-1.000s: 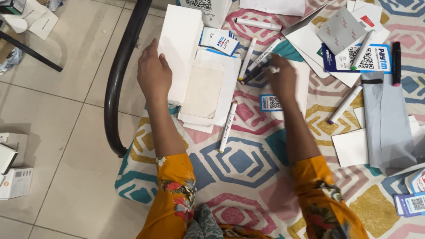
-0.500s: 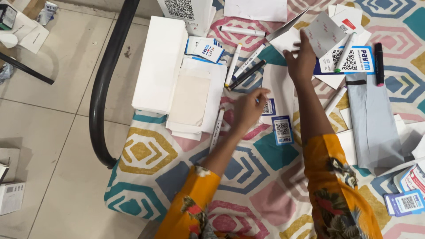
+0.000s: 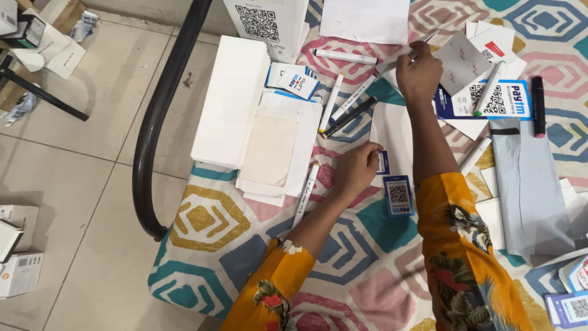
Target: The person sorts and stacks white paper envelopes and small card-like items on a patterned surface. They repeatedly pick up items, align them, and place them into neat piles, occasionally moving markers and other items aside.
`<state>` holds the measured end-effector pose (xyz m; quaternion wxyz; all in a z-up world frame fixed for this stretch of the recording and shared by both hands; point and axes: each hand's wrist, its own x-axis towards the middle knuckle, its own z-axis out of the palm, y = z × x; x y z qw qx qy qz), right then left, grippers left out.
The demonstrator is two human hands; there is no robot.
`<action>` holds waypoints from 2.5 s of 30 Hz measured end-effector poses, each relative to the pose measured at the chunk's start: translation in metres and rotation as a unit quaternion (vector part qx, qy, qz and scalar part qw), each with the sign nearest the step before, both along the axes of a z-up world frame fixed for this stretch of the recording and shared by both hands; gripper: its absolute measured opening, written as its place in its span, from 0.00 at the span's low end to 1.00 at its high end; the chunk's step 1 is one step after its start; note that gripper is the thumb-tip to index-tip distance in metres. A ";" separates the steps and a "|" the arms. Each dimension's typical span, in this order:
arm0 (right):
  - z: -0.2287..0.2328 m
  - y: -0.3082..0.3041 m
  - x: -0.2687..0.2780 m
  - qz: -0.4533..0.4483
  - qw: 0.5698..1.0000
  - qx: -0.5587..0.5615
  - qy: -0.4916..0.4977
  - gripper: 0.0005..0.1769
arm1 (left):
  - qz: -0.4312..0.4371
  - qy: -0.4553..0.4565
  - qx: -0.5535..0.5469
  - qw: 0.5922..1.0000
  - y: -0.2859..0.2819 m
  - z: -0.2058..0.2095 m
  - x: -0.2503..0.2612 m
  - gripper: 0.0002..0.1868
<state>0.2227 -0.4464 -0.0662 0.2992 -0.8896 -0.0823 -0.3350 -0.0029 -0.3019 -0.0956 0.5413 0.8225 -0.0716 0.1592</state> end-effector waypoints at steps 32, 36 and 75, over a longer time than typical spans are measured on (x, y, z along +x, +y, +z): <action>0.053 -0.036 -0.164 0.419 0.745 0.416 0.309 0.18 | -0.168 0.065 -0.570 0.802 0.075 0.056 0.028 0.28; 0.075 -0.034 -0.171 0.414 0.755 0.430 0.272 0.20 | -0.137 0.024 -0.459 0.878 0.082 0.054 0.031 0.28; 0.049 -0.016 -0.162 0.183 0.859 0.145 0.456 0.16 | -0.019 0.055 0.003 0.998 0.062 0.007 0.038 0.18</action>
